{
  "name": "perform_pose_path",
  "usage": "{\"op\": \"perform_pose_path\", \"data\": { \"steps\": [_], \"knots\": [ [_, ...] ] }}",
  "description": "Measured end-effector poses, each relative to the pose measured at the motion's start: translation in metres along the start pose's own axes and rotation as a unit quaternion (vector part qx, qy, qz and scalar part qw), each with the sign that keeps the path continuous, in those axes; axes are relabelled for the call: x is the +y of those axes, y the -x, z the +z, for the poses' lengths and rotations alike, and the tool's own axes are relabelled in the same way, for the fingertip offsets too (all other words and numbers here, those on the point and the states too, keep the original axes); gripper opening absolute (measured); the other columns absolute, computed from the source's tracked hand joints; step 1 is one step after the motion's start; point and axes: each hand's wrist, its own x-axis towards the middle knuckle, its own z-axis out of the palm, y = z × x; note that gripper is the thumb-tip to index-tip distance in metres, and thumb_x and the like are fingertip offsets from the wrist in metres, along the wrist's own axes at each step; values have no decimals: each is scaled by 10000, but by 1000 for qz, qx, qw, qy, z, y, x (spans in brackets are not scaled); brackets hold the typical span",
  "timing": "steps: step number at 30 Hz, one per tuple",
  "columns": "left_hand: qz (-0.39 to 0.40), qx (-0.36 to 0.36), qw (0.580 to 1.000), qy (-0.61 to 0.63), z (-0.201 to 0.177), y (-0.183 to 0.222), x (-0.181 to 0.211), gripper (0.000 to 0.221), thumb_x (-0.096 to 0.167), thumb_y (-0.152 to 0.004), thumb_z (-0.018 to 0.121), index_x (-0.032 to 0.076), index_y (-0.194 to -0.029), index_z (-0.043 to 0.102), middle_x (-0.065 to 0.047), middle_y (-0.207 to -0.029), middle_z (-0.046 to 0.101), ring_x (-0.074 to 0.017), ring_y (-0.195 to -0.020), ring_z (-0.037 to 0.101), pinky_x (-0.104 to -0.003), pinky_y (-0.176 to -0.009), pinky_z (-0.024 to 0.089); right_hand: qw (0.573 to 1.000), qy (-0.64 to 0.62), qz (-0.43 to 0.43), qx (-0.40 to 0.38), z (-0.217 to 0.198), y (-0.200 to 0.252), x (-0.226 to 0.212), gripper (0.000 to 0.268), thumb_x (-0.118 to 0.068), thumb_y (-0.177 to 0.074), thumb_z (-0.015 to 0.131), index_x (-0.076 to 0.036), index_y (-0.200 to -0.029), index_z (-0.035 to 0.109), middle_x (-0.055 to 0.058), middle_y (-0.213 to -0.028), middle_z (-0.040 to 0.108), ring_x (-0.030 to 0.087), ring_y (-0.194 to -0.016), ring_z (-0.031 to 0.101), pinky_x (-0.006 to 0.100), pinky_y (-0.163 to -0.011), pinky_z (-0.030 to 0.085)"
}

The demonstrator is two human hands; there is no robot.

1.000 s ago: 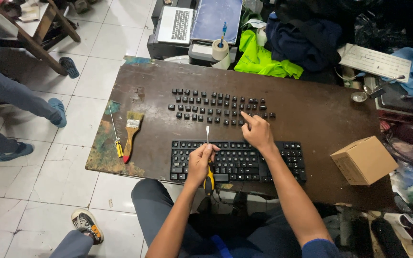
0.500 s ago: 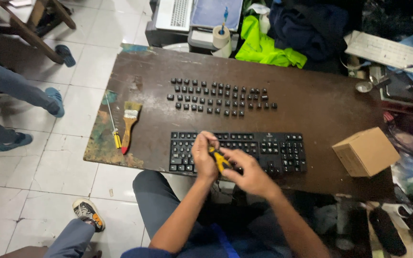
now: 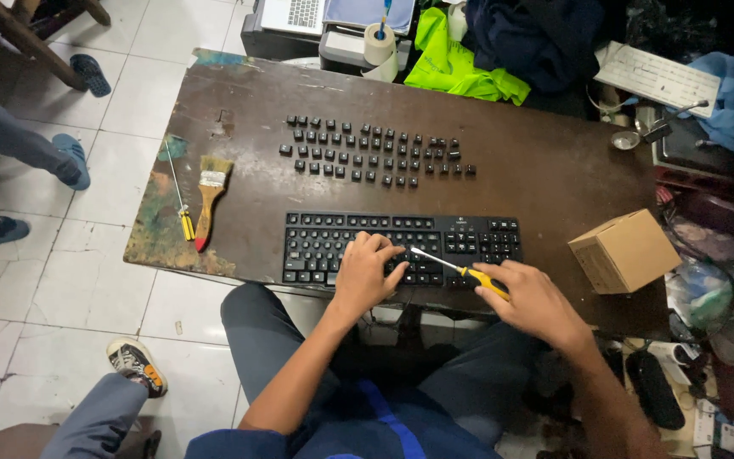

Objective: Disassembling a computer keyboard by removing keycaps and prying the frame apart using a screwdriver.

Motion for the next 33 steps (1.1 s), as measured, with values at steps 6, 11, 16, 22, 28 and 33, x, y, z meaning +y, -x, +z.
{"op": "perform_pose_path", "data": {
  "steps": [6,11,16,22,28,33],
  "knots": [
    [-36,-24,998,38,-14,-6,11,206,282,-943,777,155,-1097,827,-30,-993,662,-232,-977,572,-365,-822,471,994,107,9,-34,-42,1,-33,416,-351,-994,668,-308,-1403,733,93,-1038,808,275,-829,814,370,-710,649],
    [-49,-30,998,34,-10,-7,11,211,301,-920,800,165,-1080,807,-32,-1005,674,-259,-1013,587,-401,-852,481,981,178,-2,-79,-57,3,-62,441,-368,-1017,634,-366,-1456,675,57,-1086,772,245,-826,804,346,-672,651],
    [-71,-40,997,19,-6,-10,9,195,370,-891,815,218,-1007,779,7,-995,675,-255,-1045,591,-421,-882,472,965,244,-28,-91,-24,0,-75,445,-323,-1041,592,-382,-1480,635,47,-1077,728,212,-761,763,330,-597,625],
    [-60,-23,996,67,-16,-7,10,130,319,-938,808,206,-981,759,24,-941,727,-223,-983,649,-382,-847,490,961,258,-81,-62,-10,16,-75,370,-173,-1031,596,-202,-1398,635,83,-1071,676,239,-741,729,359,-597,602],
    [-192,76,810,549,-16,-11,20,175,171,-961,829,128,-1111,750,-24,-986,853,-60,-834,724,-251,-787,581,946,-140,-80,280,41,-20,-12,419,-245,-976,765,-74,-1356,725,165,-1023,710,389,-916,728,474,-831,569],
    [-143,125,581,791,-9,-28,54,92,204,-1047,706,151,-1064,633,-179,-1482,685,-263,-1349,677,-300,-955,629,919,-98,-143,354,119,-48,-50,555,-138,-942,783,-87,-1479,654,108,-988,661,283,-797,712,385,-648,616]
  ]
}}
